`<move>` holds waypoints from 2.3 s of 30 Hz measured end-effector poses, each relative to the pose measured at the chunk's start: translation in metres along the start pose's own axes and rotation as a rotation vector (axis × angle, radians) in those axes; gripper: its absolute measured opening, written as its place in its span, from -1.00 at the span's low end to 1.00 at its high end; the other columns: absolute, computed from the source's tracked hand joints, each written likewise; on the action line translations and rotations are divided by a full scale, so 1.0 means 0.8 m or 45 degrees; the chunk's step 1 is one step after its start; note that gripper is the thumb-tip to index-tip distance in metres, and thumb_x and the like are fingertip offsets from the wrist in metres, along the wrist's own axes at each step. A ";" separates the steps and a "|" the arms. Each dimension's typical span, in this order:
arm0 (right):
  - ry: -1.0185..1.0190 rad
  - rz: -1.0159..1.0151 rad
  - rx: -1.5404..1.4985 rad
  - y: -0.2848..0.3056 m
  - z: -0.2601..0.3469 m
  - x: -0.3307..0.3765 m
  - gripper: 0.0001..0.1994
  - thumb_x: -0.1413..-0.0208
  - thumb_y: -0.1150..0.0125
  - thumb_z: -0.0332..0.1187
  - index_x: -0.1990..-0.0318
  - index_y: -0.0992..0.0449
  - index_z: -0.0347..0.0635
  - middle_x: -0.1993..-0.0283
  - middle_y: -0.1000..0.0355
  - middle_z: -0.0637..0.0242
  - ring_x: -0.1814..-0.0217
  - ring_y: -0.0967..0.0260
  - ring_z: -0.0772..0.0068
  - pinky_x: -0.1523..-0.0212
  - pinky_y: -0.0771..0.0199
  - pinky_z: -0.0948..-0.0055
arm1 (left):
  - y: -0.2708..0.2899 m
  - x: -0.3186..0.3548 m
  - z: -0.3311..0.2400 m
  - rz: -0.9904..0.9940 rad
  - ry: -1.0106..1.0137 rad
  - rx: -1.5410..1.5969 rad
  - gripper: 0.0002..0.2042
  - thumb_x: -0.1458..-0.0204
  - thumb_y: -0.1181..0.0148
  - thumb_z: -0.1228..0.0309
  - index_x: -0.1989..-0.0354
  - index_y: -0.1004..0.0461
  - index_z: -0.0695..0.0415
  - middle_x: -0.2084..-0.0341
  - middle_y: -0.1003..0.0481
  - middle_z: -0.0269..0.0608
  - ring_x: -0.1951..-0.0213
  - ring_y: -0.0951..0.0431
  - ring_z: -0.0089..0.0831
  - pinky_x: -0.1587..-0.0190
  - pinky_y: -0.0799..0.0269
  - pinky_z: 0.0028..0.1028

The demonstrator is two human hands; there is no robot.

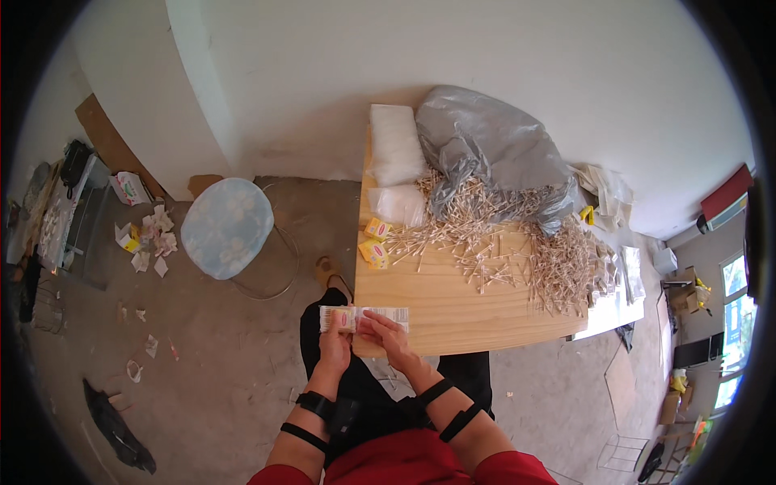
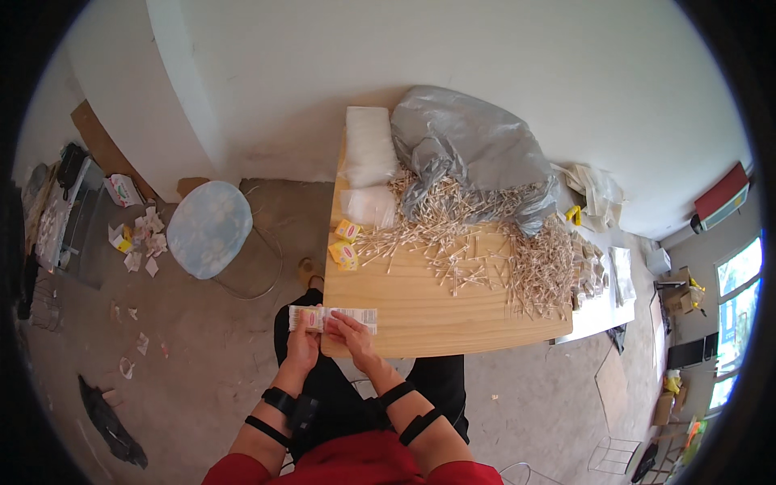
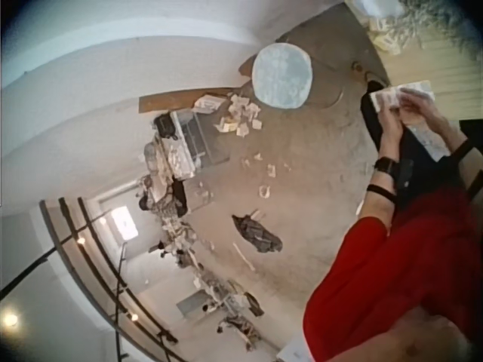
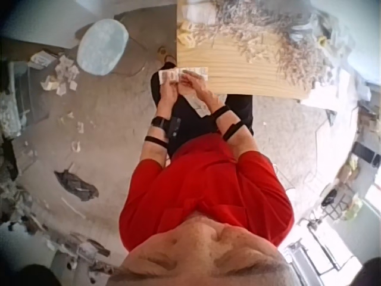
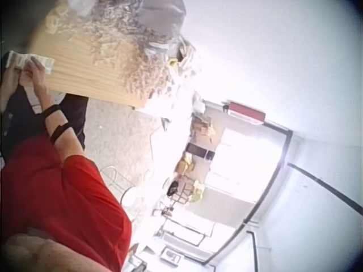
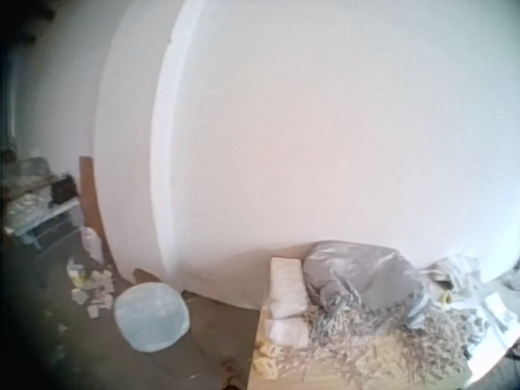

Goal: The person is counting and packaging cotton swab sticks into small plastic bags.

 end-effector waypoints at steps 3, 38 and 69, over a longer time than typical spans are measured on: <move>-0.014 -0.008 -0.073 0.001 0.004 -0.004 -0.59 -0.33 0.00 -0.34 -0.27 -0.30 -0.31 -0.12 -0.44 0.12 -0.11 -0.43 0.31 -0.17 -0.45 0.39 | -0.004 -0.001 0.004 -0.021 0.046 0.054 -0.57 -0.28 -0.05 0.18 -0.19 -0.28 0.19 -0.11 -0.43 -0.15 -0.12 -0.44 -0.37 -0.23 -0.30 -0.36; 0.203 0.202 0.297 -0.003 0.030 0.066 -0.51 -0.31 -0.09 -0.25 -0.28 -0.23 -0.32 -0.14 -0.42 0.15 -0.03 -0.46 0.34 -0.01 -0.50 0.39 | 0.028 0.041 -0.120 -0.034 -0.347 0.489 -0.61 -0.29 0.00 0.21 -0.22 -0.28 0.11 -0.11 -0.41 -0.15 -0.15 -0.42 -0.29 -0.23 -0.37 -0.27; 1.515 0.088 1.246 0.039 0.310 0.396 -0.89 -0.08 -0.27 -0.48 0.24 -0.53 -0.25 0.28 -0.40 0.17 0.31 -0.45 0.11 0.29 -0.45 0.27 | -0.391 0.322 -0.070 1.063 -1.135 -1.787 -0.89 0.01 -0.30 0.57 0.29 -0.58 0.22 0.39 -0.47 -0.26 0.44 -0.48 -0.49 0.37 -0.40 -0.54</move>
Point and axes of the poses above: each hand's wrist, its own x-axis away from the middle knuckle, its own y-axis out of the back of the hand, z = x × y, the point moved 9 cm from there along -x, towards the middle knuckle
